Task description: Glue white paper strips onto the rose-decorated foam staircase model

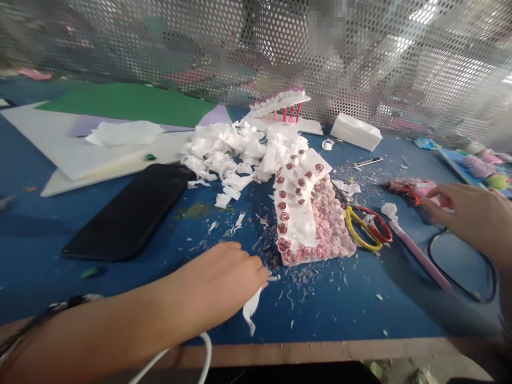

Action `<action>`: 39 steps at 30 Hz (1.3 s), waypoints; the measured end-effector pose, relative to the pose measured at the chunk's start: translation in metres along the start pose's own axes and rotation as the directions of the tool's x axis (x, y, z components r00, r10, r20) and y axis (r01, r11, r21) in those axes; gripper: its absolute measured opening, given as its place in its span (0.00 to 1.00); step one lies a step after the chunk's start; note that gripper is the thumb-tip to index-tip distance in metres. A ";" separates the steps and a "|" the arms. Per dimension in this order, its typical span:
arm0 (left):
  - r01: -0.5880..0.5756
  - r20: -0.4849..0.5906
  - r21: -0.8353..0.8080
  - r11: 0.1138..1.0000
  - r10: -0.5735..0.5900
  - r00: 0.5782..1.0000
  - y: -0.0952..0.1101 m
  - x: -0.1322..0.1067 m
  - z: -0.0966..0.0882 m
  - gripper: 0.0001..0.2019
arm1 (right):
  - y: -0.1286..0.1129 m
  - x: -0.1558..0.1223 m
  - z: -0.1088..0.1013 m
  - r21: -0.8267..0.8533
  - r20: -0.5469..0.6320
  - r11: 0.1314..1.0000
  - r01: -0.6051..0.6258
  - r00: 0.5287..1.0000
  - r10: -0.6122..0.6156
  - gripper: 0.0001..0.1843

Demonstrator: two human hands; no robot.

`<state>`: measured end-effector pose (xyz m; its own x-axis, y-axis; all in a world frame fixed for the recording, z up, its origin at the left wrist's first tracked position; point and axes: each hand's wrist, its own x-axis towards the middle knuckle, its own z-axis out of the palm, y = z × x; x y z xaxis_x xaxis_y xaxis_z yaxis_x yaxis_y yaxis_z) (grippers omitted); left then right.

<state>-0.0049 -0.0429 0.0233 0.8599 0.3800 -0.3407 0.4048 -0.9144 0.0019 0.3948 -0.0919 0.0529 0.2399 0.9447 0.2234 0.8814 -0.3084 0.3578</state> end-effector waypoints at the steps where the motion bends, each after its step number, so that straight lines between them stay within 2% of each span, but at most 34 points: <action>1: -0.031 -0.012 0.005 0.999 0.032 0.999 -0.002 0.001 0.000 0.12 | 0.004 0.004 0.009 0.006 0.048 1.000 -0.024 0.999 0.023 0.23; 5: -0.166 -0.160 -0.003 0.986 0.164 0.973 -0.013 0.002 0.001 0.13 | 0.008 0.019 0.037 0.170 0.251 0.985 -0.003 0.967 -0.040 0.25; 7: -0.191 -0.254 -0.060 0.980 0.170 0.952 -0.020 0.001 0.000 0.14 | 0.006 0.023 0.044 0.216 0.287 0.976 0.009 0.955 -0.073 0.23; 11: -0.207 -0.317 -0.307 0.929 0.105 0.943 -0.034 -0.001 -0.010 0.16 | 0.000 0.027 0.045 0.267 0.281 0.964 -0.020 0.958 -0.058 0.19; 15: -0.197 -0.363 -0.549 0.812 -0.019 0.931 -0.045 0.005 -0.027 0.15 | -0.008 0.029 0.041 0.387 0.309 0.922 -0.032 0.946 -0.097 0.25; 19: -0.217 -0.453 -0.635 0.742 -0.129 0.882 -0.051 0.019 -0.039 0.17 | -0.015 0.029 0.039 0.418 0.280 0.908 -0.041 0.956 -0.085 0.26; 21: -0.229 -0.474 -0.665 0.711 -0.166 0.865 -0.053 0.025 -0.040 0.16 | -0.019 0.026 0.038 0.413 0.236 0.909 -0.054 0.971 -0.049 0.28; 23: -0.239 -0.495 -0.684 0.689 -0.198 0.846 -0.057 0.030 -0.038 0.16 | -0.021 0.024 0.036 0.429 0.204 0.902 -0.046 0.978 -0.047 0.24; 25: -0.236 -0.503 -0.697 0.677 -0.226 0.834 -0.060 0.032 -0.033 0.17 | -0.022 0.022 0.033 0.455 0.180 0.890 -0.035 0.982 -0.054 0.18; 29: -0.191 -0.458 -0.735 0.650 -0.268 0.848 -0.064 0.036 -0.016 0.17 | -0.018 0.020 0.029 0.519 0.112 0.852 -0.071 0.994 0.014 0.10; 35: -0.153 -0.405 -0.770 0.620 -0.289 0.867 -0.059 0.040 0.001 0.14 | -0.007 0.013 0.031 0.673 0.049 0.720 -0.167 0.982 0.182 0.12; 39: -0.146 -0.396 -0.781 0.608 -0.300 0.868 -0.056 0.039 0.002 0.15 | -0.007 0.008 0.022 0.675 0.030 0.698 -0.238 0.955 0.296 0.11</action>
<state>0.0050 0.0232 0.0082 0.7478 0.6596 0.0755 0.3635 -0.5019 0.7848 0.3998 -0.0804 0.0323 0.5020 0.8142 0.2917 0.8332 -0.3648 -0.4157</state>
